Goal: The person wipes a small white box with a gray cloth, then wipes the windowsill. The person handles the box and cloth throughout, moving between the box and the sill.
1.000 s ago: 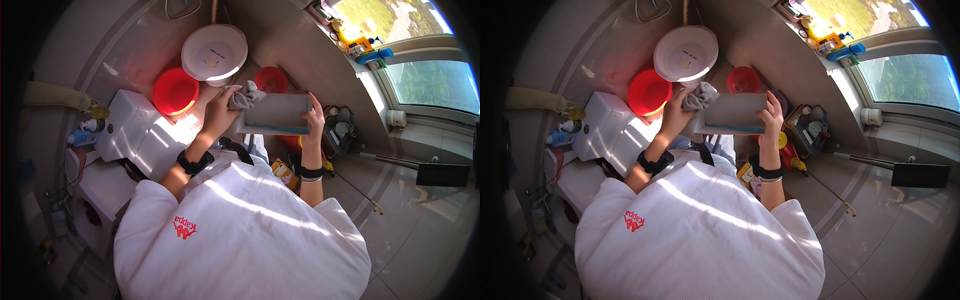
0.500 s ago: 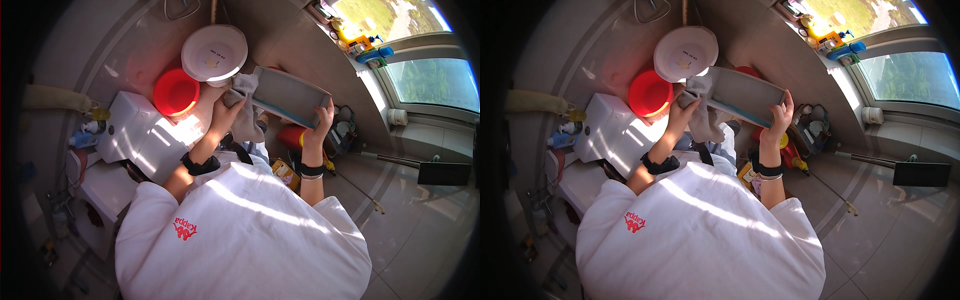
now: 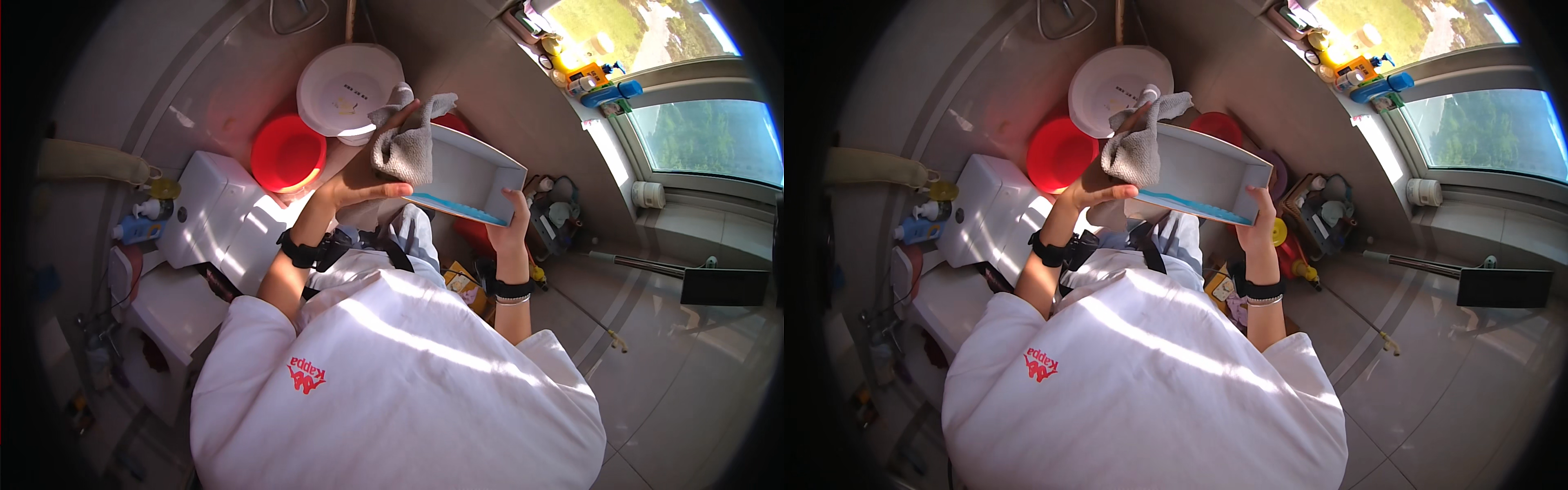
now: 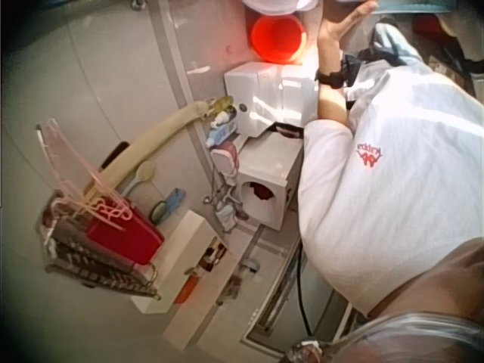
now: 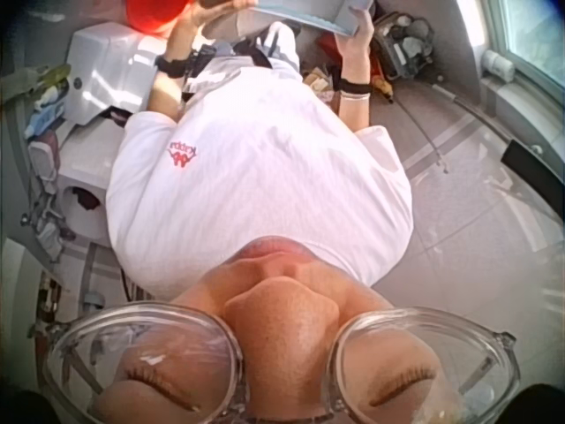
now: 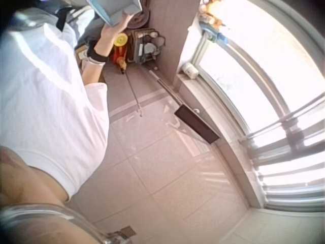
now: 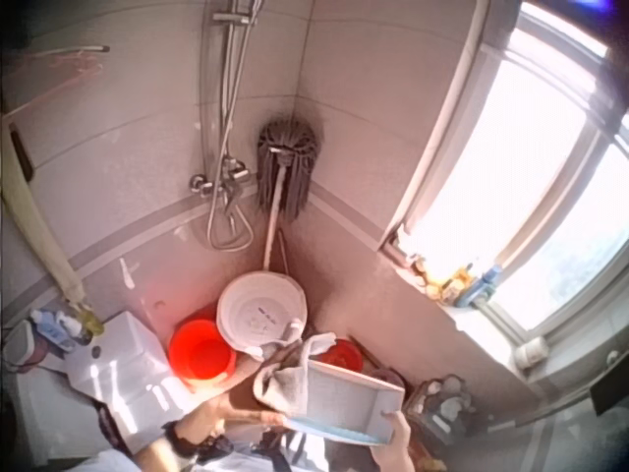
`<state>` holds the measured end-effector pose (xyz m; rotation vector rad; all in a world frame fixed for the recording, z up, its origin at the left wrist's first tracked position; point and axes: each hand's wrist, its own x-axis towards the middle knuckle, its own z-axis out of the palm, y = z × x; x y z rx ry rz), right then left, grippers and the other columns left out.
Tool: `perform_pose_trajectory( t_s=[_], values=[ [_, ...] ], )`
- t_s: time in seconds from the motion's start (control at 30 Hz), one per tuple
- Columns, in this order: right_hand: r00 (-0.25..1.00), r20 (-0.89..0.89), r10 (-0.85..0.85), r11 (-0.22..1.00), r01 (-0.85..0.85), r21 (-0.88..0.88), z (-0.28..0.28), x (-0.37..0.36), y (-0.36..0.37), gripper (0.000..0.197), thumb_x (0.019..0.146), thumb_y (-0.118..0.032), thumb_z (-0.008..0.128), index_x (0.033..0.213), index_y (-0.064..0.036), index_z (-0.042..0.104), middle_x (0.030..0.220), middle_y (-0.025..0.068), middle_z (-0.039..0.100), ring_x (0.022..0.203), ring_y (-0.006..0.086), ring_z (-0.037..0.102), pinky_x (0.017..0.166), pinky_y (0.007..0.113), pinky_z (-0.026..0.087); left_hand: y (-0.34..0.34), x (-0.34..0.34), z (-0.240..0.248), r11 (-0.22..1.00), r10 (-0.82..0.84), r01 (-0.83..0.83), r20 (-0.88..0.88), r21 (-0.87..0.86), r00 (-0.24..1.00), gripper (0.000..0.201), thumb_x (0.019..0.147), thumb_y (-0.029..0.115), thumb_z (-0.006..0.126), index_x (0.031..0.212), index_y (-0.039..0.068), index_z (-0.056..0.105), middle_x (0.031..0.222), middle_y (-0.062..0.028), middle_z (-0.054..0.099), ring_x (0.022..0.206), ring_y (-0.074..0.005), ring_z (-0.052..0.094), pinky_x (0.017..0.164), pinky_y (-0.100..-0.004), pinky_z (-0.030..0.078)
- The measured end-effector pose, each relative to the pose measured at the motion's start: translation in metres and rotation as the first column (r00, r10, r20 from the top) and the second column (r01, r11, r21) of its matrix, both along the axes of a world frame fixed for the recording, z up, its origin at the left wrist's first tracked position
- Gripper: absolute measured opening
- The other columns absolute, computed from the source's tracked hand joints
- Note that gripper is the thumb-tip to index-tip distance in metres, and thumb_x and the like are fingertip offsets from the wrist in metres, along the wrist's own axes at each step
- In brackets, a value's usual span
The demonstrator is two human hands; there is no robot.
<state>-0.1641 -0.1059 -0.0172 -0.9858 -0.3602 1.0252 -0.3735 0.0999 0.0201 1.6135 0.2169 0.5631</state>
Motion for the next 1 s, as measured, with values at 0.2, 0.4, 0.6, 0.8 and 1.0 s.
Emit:
perform_pose_trajectory(
  t_s=[0.2, 0.4, 0.6, 0.8, 1.0],
  values=[
    [0.984, 0.03, -0.174, 0.985, 0.175, -0.004, -0.006, 0.002, 0.003, 0.033, 0.08, -0.021, 0.053, 0.11, -0.0058, 0.053, 0.106, 0.0075, 0.057, 0.102, 0.0206, 0.054, 0.085, 0.033, 0.046, -0.018, 0.008, 0.031, 0.919, 0.028, 0.024, -0.126, 0.393, 0.992, 0.126, 0.052, 0.049, 0.083, 0.147, 0.014, 0.008, 0.147, -0.0191, 0.02, 0.135, -0.0407, 0.02, 0.111, -0.0458, 0.017],
    [0.928, -0.372, 0.001, 0.998, -0.025, -0.06, 0.008, 0.004, 0.001, 0.037, 0.079, -0.025, 0.051, 0.112, -0.0072, 0.054, 0.106, 0.0064, 0.058, 0.099, 0.0196, 0.056, 0.084, 0.033, 0.046, -0.031, 0.001, 0.035, 0.872, 0.135, -0.004, -0.233, 0.489, 0.963, 0.126, 0.052, 0.053, 0.082, 0.146, 0.01, 0.009, 0.147, -0.0178, 0.022, 0.134, -0.0418, 0.021, 0.11, -0.0501, 0.019],
    [0.937, -0.327, 0.121, 0.962, -0.192, -0.193, 0.028, 0.015, -0.01, 0.042, 0.09, -0.037, 0.048, 0.115, -0.0046, 0.056, 0.108, 0.0083, 0.061, 0.096, 0.0209, 0.059, 0.081, 0.036, 0.049, -0.022, 0.008, 0.02, 0.924, 0.151, -0.134, -0.02, 0.359, 0.988, 0.11, 0.055, 0.031, 0.086, 0.143, 0.01, 0.024, 0.141, -0.0134, 0.034, 0.125, -0.0326, 0.037, 0.107, -0.0408, 0.028],
    [0.888, -0.102, 0.448, 0.863, -0.459, -0.211, 0.05, 0.04, -0.008, 0.056, 0.092, -0.042, 0.04, 0.122, 0.0026, 0.053, 0.115, 0.0124, 0.062, 0.099, 0.019, 0.061, 0.087, 0.032, 0.047, 0.0, -0.019, 0.036, 0.904, -0.178, 0.009, -0.358, -0.427, 0.916, 0.072, 0.061, 0.023, 0.081, 0.122, 0.001, 0.048, 0.111, -0.0089, 0.057, 0.104, -0.019, 0.051, 0.092, -0.0304, 0.041],
    [0.74, -0.091, 0.666, 0.742, -0.67, -0.025, 0.064, 0.03, -0.006, 0.046, 0.089, -0.023, 0.055, 0.126, 0.0027, 0.048, 0.115, 0.0127, 0.06, 0.107, 0.0191, 0.056, 0.091, 0.027, 0.043, 0.001, 0.0, 0.042, 0.846, -0.385, 0.183, -0.336, -0.5, 0.86, 0.059, 0.064, 0.021, 0.075, 0.116, 0.001, 0.055, 0.106, -0.0087, 0.06, 0.1, -0.0188, 0.054, 0.086, -0.0309, 0.044]
  ],
)
